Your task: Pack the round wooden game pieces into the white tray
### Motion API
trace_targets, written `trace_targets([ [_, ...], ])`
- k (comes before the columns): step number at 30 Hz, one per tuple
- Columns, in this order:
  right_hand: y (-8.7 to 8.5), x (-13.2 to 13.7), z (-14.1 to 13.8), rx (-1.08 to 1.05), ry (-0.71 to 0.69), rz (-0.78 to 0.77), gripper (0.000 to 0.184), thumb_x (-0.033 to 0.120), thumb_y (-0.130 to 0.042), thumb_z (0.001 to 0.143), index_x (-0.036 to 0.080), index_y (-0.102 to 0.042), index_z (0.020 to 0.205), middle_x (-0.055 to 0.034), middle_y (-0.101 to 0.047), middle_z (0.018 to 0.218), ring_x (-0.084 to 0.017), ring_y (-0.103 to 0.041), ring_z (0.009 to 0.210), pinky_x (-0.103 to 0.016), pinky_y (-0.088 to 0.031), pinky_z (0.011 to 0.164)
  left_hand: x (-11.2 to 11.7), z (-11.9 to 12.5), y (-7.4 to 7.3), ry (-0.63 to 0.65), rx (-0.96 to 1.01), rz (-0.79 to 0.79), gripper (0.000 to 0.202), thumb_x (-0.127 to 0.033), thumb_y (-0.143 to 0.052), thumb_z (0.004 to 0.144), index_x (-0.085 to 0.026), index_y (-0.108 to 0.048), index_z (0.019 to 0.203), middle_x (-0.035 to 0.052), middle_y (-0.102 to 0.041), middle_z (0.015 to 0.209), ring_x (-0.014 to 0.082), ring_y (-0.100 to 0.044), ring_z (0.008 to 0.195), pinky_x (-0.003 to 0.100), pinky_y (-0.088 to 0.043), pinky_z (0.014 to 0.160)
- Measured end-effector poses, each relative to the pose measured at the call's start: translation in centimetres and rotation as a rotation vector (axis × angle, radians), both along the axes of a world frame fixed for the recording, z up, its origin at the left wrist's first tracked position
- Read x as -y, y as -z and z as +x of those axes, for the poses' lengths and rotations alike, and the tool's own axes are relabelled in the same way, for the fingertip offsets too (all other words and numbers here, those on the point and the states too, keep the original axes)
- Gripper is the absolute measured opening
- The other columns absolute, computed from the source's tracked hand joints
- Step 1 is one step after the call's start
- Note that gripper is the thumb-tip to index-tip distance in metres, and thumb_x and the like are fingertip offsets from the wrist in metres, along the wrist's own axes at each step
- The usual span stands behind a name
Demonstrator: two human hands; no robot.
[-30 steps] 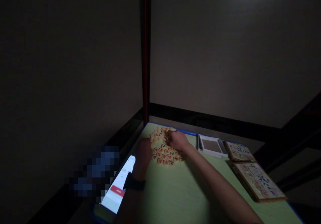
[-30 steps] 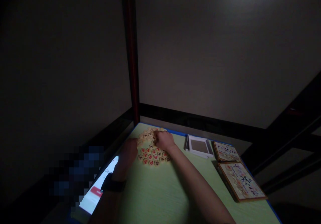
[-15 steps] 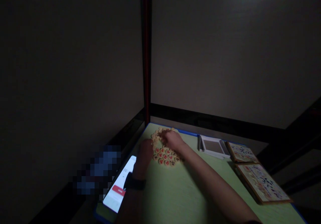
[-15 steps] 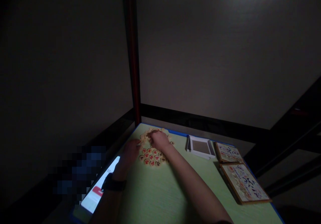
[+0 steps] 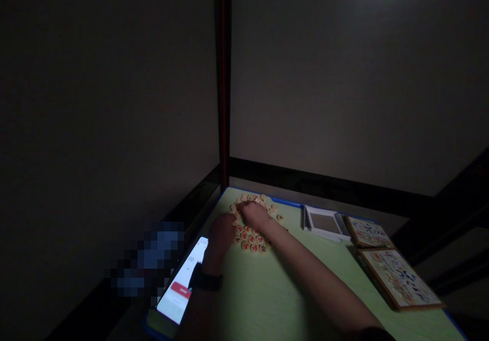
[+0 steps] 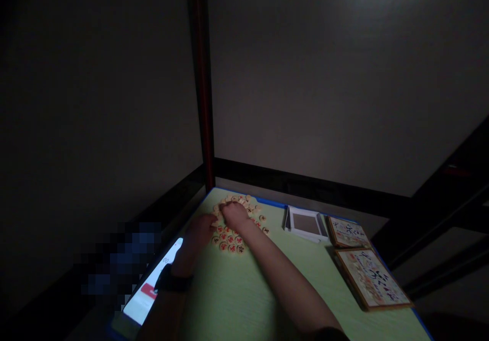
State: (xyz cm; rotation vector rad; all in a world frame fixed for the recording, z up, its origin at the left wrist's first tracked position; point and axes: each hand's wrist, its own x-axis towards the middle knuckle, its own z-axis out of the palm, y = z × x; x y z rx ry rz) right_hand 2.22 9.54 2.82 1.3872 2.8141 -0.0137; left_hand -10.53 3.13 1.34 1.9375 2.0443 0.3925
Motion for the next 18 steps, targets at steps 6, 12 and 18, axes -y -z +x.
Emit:
trace_targets([
  [6,0.0,-0.2,-0.4,-0.016,-0.015,-0.042,0.038,0.0,-0.045,0.088,0.009,-0.06,0.122,-0.0217,-0.068,0.117,-0.027,-0.063,0.115,-0.031,-0.047,0.09,0.5,0.3,-0.5,-0.011,-0.057,-0.007,0.034,-0.009,-0.052,0.089,-0.014,-0.062,0.121,0.0126,-0.066,0.123,0.023,-0.06,0.118,0.029,-0.043,0.097],
  [12,0.7,-1.6,0.4,-0.096,-0.087,-0.165,0.031,0.002,-0.055,0.082,0.011,-0.067,0.108,-0.0166,-0.072,0.11,-0.024,-0.067,0.101,-0.027,-0.046,0.082,0.6,0.3,0.1,0.004,-0.094,0.028,0.038,-0.003,-0.045,0.09,-0.011,-0.061,0.123,0.0165,-0.065,0.12,0.0239,-0.06,0.115,0.031,-0.044,0.097],
  [18,1.6,-3.9,1.2,-0.227,-0.164,-0.322,0.025,0.003,-0.063,0.076,0.015,-0.075,0.095,-0.0038,-0.075,0.093,-0.016,-0.067,0.086,-0.02,-0.046,0.075,0.1,0.0,0.9,-0.024,-0.097,0.106,0.034,-0.002,-0.042,0.089,-0.01,-0.066,0.112,0.0171,-0.066,0.112,0.0229,-0.064,0.105,0.03,-0.046,0.09],
])
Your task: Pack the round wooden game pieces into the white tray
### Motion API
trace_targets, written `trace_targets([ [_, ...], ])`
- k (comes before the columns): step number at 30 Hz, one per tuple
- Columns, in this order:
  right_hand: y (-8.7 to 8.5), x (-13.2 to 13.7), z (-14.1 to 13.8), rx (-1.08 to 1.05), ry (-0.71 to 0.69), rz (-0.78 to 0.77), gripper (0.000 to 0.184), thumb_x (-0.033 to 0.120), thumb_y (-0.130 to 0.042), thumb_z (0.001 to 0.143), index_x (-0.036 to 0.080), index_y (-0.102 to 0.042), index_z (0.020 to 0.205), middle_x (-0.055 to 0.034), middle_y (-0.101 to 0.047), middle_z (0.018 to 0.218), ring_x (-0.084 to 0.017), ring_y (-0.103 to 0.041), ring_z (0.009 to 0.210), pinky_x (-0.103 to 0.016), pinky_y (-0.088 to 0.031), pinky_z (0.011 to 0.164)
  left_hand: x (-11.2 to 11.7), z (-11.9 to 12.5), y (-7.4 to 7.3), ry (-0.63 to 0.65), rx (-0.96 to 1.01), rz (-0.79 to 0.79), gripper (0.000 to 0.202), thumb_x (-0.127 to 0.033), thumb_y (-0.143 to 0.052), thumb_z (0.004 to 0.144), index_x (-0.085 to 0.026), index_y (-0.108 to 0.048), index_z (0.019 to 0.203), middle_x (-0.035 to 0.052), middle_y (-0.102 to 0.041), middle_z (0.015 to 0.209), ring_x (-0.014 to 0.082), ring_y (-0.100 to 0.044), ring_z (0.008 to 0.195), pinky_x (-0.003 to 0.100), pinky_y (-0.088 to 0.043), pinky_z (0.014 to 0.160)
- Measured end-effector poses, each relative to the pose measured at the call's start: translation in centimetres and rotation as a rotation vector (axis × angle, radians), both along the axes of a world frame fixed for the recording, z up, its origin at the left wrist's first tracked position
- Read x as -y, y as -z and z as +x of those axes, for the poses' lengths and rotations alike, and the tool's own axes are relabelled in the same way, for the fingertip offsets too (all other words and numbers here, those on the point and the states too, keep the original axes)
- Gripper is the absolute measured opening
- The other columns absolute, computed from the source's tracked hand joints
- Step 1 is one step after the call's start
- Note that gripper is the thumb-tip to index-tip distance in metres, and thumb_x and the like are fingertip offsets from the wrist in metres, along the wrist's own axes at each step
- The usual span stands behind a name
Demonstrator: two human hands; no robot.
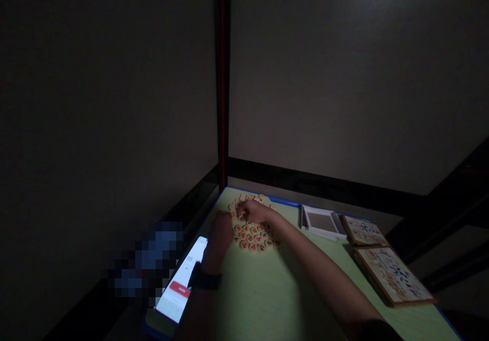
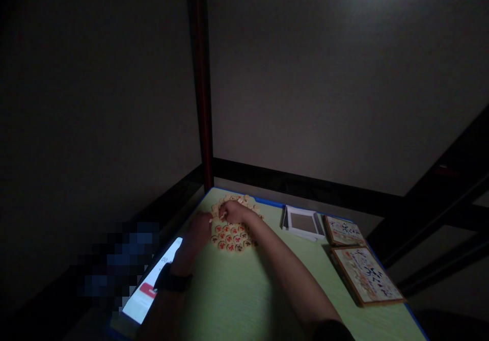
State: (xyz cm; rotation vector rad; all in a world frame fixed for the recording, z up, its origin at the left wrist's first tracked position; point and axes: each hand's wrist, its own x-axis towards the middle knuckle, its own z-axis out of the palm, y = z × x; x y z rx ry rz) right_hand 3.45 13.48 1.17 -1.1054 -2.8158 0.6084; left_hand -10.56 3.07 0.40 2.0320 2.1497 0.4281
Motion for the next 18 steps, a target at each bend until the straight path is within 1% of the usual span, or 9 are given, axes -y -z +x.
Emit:
trace_targets([
  [3,0.2,-0.7,0.3,-0.037,-0.03,-0.064,0.024,0.004,-0.068,0.071,0.015,-0.078,0.09,-0.0008,-0.075,0.085,-0.014,-0.067,0.078,-0.019,-0.046,0.069,-0.4,-0.6,0.0,-0.001,0.054,-0.034,0.03,-0.004,-0.046,0.089,-0.011,-0.067,0.11,0.0148,-0.069,0.108,0.0218,-0.064,0.104,0.029,-0.046,0.089],
  [5,0.2,-1.0,0.4,-0.054,-0.04,-0.083,0.025,0.005,-0.069,0.07,0.016,-0.079,0.089,-0.0001,-0.075,0.084,-0.013,-0.066,0.076,-0.019,-0.045,0.068,-0.5,-1.0,-0.2,0.013,0.082,-0.078,0.026,-0.008,-0.05,0.088,-0.012,-0.067,0.107,0.013,-0.07,0.106,0.0211,-0.064,0.102,0.029,-0.045,0.087],
  [9,0.0,-1.1,0.3,-0.059,-0.036,-0.08,0.028,0.001,-0.064,0.07,0.018,-0.08,0.084,0.0005,-0.075,0.081,-0.013,-0.066,0.075,-0.019,-0.044,0.068,-0.6,-1.3,-0.8,0.082,0.106,-0.161,0.022,-0.008,-0.05,0.086,-0.012,-0.071,0.092,0.0099,-0.071,0.096,0.0182,-0.064,0.094,0.027,-0.044,0.084],
  [13,-0.1,-0.7,0.0,-0.048,-0.017,-0.058,0.032,-0.003,-0.063,0.066,0.019,-0.08,0.081,0.0015,-0.075,0.076,-0.013,-0.066,0.072,-0.02,-0.043,0.068,-0.6,-1.2,-1.0,0.104,0.105,-0.18,0.022,-0.006,-0.052,0.082,-0.013,-0.073,0.082,0.0067,-0.071,0.083,0.0167,-0.064,0.085,0.026,-0.044,0.079],
  [15,-0.2,-0.5,0.1,-0.054,0.012,-0.026,0.032,-0.003,-0.062,0.066,0.019,-0.079,0.083,0.0012,-0.075,0.077,-0.014,-0.067,0.076,-0.02,-0.043,0.071,-0.5,-1.2,-1.0,0.095,0.103,-0.179,0.022,-0.007,-0.052,0.083,-0.013,-0.073,0.084,0.0076,-0.071,0.085,0.017,-0.064,0.086,0.026,-0.044,0.08],
  [18,-0.6,-0.2,0.4,-0.08,0.081,0.05,0.029,0.002,-0.063,0.071,0.019,-0.076,0.091,-0.0013,-0.075,0.086,-0.016,-0.067,0.082,-0.022,-0.043,0.073,-0.5,-1.0,-1.0,0.066,0.089,-0.166,0.024,-0.008,-0.05,0.087,-0.012,-0.073,0.091,0.0107,-0.072,0.094,0.0189,-0.064,0.094,0.027,-0.045,0.083],
])
